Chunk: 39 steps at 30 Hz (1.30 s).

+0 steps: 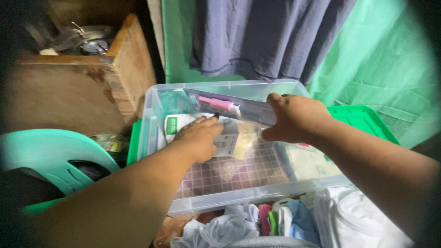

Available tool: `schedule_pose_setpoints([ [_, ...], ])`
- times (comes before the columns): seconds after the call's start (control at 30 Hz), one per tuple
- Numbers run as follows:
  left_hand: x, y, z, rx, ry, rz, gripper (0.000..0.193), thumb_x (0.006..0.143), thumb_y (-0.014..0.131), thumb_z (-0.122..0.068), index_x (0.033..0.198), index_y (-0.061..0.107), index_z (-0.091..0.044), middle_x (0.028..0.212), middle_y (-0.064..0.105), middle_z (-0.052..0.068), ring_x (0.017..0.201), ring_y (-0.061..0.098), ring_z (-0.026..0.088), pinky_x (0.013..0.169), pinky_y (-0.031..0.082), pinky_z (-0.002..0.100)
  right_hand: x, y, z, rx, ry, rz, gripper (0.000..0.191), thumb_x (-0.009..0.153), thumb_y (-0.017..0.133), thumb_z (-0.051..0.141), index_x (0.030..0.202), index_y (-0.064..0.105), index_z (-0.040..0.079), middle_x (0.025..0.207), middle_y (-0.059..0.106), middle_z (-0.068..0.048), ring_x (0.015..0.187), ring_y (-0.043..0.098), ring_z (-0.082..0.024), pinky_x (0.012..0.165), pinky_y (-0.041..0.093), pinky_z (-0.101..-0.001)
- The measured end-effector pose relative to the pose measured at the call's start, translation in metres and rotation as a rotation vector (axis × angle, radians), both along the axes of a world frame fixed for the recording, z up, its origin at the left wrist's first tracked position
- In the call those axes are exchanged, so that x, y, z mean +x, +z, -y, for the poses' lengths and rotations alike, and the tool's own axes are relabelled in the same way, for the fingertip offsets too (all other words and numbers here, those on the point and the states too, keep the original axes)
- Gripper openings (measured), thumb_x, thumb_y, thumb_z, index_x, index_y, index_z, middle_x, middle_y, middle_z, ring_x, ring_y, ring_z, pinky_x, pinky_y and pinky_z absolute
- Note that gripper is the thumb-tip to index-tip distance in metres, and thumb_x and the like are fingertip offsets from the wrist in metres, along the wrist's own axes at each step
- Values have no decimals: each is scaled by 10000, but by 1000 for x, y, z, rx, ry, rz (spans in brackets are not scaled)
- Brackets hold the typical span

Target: The person arranges baby bottles, diapers, wipes, a powder bottle and other baby care items inside a clear plastic storage box, then presses the green lid closed. They then lift the lid off, move the box aside, and transfer the items into a second clear container on the table.

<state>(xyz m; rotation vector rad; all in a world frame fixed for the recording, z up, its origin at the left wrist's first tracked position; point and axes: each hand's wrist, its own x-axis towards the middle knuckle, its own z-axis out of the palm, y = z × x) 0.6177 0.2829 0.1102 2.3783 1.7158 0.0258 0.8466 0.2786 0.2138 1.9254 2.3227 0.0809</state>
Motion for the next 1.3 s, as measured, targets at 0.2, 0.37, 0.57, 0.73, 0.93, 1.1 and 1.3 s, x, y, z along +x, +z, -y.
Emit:
schedule_pose_setpoints([
  [0.2, 45, 13, 17, -133, 25, -127, 745, 937, 644, -299, 1534, 278, -555, 1686, 148, -56, 1555, 96, 288, 1203, 167, 584, 16, 17, 18, 1, -64, 52, 699, 686, 788, 528, 1228, 604, 128, 1117, 734, -140, 1052, 707, -350, 891, 575, -473],
  [0.37, 61, 14, 18, -37, -33, -124, 421, 936, 643, -424, 1351, 572, -424, 1489, 394, 37, 1454, 277, 333, 1100, 306, 578, 19, 43, 15, 27, -62, 2, 794, 646, 819, 530, 1308, 565, 175, 1110, 727, -157, 1027, 707, -370, 871, 577, -481],
  [0.57, 23, -4, 24, 12, -514, -113, 174, 794, 685, -278, 911, 813, -267, 1195, 643, 16, 1248, 542, 311, 973, 472, 513, 18, 57, 16, -149, -169, -100, 936, 654, 836, 414, 1502, 453, 306, 1058, 744, -161, 888, 760, -345, 771, 641, -473],
  [0.73, -7, 7, 32, -296, -410, -516, 238, 800, 727, -248, 1019, 796, -183, 1149, 741, 71, 1187, 674, 309, 1081, 398, 568, 7, 51, 14, -334, -173, -57, 867, 688, 841, 379, 1486, 503, 355, 978, 782, -177, 793, 754, -317, 740, 621, -451],
  [0.93, -28, 38, 30, -386, -152, -761, 441, 757, 770, -79, 1195, 777, -128, 1343, 662, 168, 1372, 530, 347, 1235, 87, 653, 2, 18, -2, -604, -164, -143, 799, 728, 841, 360, 1468, 543, 318, 1211, 731, -151, 1064, 700, -326, 905, 562, -457],
  [1.1, -40, 48, 32, -404, -138, -749, 418, 802, 729, -140, 1219, 761, -132, 1329, 681, 141, 1378, 535, 330, 1228, -6, 710, 15, -27, -37, -862, -59, -306, 718, 743, 844, 463, 1390, 613, 253, 1457, 594, -17, 1441, 466, -221, 1169, 375, -400],
  [1.3, -40, 58, 38, -355, -65, -683, 396, 798, 722, -128, 1191, 774, -130, 1290, 703, 163, 1310, 603, 357, 1222, -49, 710, 37, -35, -89, -955, -156, -298, 568, 792, 792, 392, 1314, 725, 181, 1436, 674, 62, 1438, 430, -111, 1160, 371, -419],
])
